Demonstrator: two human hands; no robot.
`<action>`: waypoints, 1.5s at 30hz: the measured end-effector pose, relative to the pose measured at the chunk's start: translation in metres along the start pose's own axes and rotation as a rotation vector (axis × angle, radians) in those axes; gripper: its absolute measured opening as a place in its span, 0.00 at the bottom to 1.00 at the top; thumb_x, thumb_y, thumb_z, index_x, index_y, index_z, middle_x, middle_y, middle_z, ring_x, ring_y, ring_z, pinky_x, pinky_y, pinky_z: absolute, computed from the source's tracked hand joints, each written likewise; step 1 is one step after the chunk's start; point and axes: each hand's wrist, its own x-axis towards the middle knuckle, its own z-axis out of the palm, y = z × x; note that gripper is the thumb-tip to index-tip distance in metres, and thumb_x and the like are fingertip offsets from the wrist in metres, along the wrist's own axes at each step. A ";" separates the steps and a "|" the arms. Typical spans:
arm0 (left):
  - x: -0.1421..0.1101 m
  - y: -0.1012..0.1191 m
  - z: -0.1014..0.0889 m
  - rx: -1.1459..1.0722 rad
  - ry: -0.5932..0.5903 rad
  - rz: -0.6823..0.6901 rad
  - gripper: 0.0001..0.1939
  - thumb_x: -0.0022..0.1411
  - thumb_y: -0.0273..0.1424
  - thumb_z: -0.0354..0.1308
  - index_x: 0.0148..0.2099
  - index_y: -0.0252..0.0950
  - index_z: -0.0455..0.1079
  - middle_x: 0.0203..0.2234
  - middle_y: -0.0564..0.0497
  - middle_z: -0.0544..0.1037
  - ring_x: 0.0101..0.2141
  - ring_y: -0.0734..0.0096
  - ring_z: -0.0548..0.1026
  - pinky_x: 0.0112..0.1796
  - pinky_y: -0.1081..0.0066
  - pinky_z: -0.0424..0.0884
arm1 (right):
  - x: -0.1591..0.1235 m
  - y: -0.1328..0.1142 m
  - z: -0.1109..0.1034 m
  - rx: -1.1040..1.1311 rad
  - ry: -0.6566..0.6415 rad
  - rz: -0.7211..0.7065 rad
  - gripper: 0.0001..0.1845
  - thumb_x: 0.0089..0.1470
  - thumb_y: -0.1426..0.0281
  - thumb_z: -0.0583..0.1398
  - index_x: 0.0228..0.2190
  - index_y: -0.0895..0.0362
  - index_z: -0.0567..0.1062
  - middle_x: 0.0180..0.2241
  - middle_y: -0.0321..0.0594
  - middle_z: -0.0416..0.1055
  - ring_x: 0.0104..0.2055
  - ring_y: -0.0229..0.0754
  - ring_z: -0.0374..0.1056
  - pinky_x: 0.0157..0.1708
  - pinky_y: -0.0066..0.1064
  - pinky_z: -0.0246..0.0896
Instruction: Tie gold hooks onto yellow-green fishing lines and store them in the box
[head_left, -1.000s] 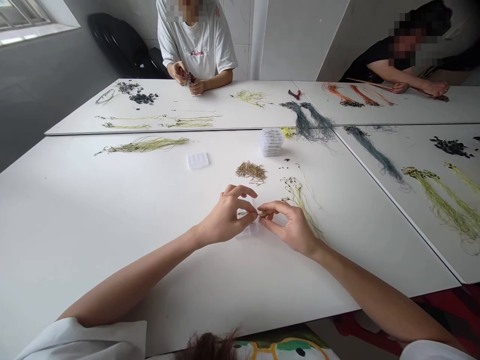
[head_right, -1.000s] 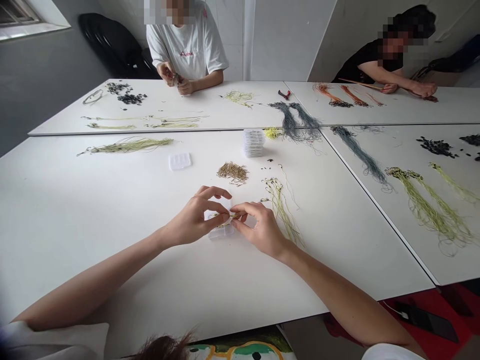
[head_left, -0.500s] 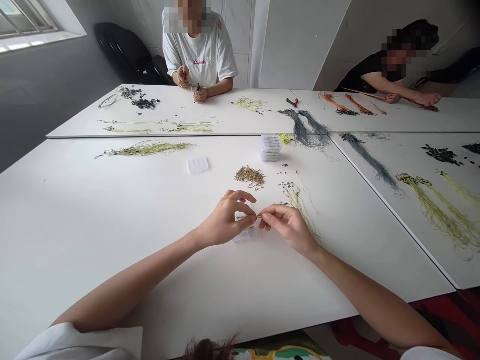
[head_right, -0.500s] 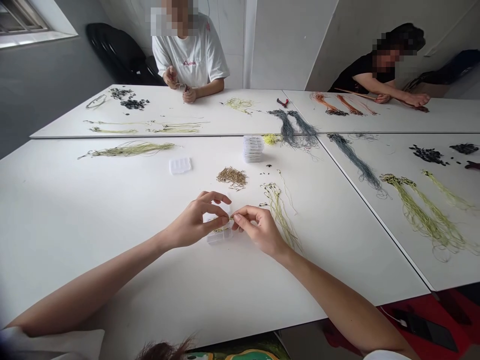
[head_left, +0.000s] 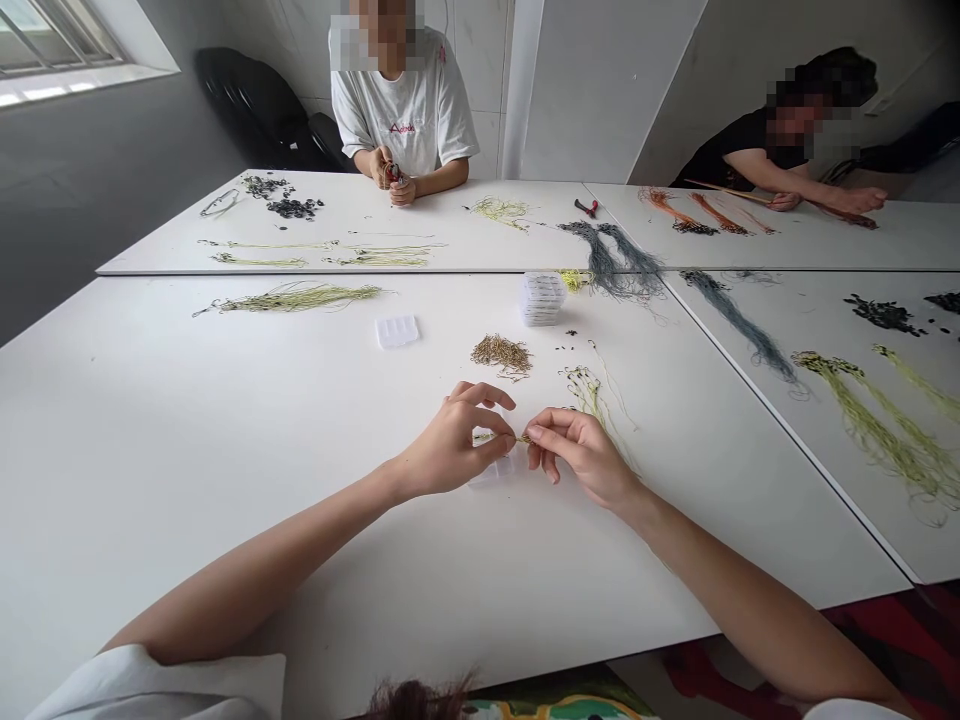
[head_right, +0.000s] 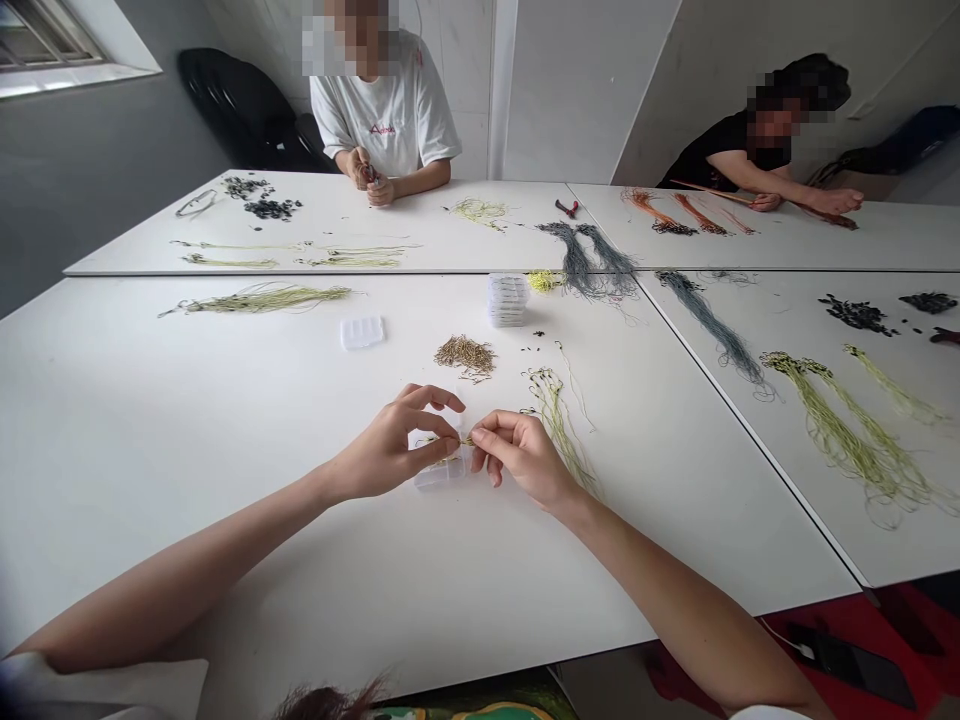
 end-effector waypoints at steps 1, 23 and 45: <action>0.000 0.001 0.000 0.000 0.003 -0.005 0.10 0.63 0.34 0.55 0.34 0.42 0.78 0.51 0.49 0.70 0.50 0.58 0.64 0.48 0.57 0.67 | 0.000 0.000 0.000 -0.002 0.003 0.001 0.13 0.58 0.60 0.59 0.31 0.58 0.75 0.23 0.37 0.73 0.18 0.33 0.60 0.21 0.29 0.58; -0.004 0.003 0.000 0.133 0.015 0.171 0.11 0.64 0.31 0.54 0.37 0.42 0.78 0.51 0.48 0.70 0.51 0.58 0.63 0.51 0.55 0.60 | 0.005 0.000 -0.006 0.249 -0.120 0.247 0.10 0.51 0.64 0.64 0.26 0.58 0.73 0.19 0.36 0.71 0.17 0.32 0.59 0.16 0.25 0.51; -0.001 -0.002 0.004 0.051 0.042 0.060 0.11 0.65 0.34 0.54 0.36 0.42 0.78 0.50 0.49 0.71 0.51 0.58 0.64 0.51 0.54 0.60 | -0.001 0.000 0.003 0.258 -0.030 0.116 0.11 0.54 0.62 0.63 0.29 0.56 0.70 0.20 0.31 0.65 0.18 0.31 0.54 0.18 0.26 0.49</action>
